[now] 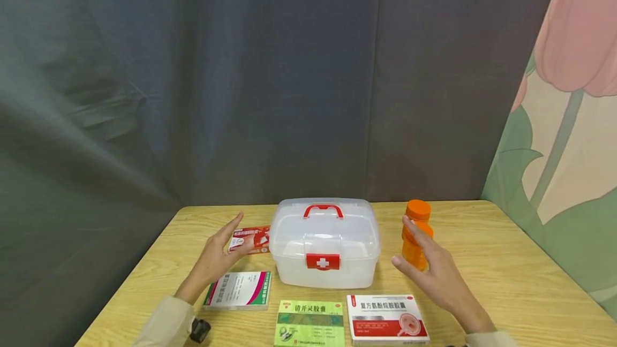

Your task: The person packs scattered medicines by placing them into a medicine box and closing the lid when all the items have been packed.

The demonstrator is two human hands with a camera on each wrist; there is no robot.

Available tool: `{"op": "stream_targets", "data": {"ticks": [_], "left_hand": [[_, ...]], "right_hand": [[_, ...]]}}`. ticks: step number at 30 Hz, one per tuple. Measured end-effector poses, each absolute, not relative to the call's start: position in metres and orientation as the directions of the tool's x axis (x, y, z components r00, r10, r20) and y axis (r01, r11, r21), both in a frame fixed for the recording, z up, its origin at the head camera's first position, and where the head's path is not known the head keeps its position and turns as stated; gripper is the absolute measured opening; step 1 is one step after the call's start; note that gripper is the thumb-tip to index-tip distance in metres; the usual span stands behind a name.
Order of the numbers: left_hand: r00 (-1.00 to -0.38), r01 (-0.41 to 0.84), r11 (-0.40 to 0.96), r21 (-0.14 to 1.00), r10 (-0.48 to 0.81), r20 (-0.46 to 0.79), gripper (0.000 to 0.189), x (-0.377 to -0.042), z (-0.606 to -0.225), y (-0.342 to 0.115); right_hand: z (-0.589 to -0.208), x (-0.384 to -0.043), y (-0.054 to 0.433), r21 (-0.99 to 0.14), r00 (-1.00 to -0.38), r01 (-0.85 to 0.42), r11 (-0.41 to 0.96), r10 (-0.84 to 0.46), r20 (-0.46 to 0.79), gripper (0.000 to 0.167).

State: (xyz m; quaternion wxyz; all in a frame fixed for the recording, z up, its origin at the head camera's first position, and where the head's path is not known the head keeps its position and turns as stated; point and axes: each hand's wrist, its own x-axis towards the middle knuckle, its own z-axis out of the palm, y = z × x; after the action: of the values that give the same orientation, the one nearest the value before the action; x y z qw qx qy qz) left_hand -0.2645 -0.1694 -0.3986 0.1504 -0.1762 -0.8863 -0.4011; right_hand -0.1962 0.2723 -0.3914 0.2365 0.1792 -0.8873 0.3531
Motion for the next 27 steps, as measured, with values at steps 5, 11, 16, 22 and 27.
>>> {"op": "stream_targets", "data": {"ticks": [5, 11, 16, 22, 27], "left_hand": [[-0.900, 0.419, 0.612, 0.670, 0.181, 0.397, 0.082, -0.264, -0.400, -0.167], [-0.910, 0.401, 0.611, 0.682, 0.180, 0.374, 0.083, -0.263, -0.404, -0.165], [-0.909, 0.407, 0.595, 0.693, 0.194, 0.368, 0.084, -0.262, -0.406, -0.163], [-0.890, 0.448, 0.586, 0.675, 0.223, 0.398, 0.080, -0.263, -0.409, -0.160], [-0.886, 0.459, 0.558, 0.691, 0.229, 0.404, 0.078, -0.264, -0.413, -0.158]], "right_hand": [[-0.393, -0.197, 0.270, -0.551, -0.825, -0.489, 0.677, -0.153, 0.544, 0.072], [-0.396, -0.197, 0.267, -0.563, -0.821, -0.499, 0.659, -0.150, 0.551, 0.072], [-0.402, -0.198, 0.265, -0.559, -0.815, -0.504, 0.658, -0.148, 0.560, 0.071], [-0.406, -0.197, 0.263, -0.560, -0.818, -0.499, 0.662, -0.145, 0.557, 0.072], [-0.407, -0.198, 0.261, -0.553, -0.817, -0.498, 0.669, -0.147, 0.558, 0.072]]}}
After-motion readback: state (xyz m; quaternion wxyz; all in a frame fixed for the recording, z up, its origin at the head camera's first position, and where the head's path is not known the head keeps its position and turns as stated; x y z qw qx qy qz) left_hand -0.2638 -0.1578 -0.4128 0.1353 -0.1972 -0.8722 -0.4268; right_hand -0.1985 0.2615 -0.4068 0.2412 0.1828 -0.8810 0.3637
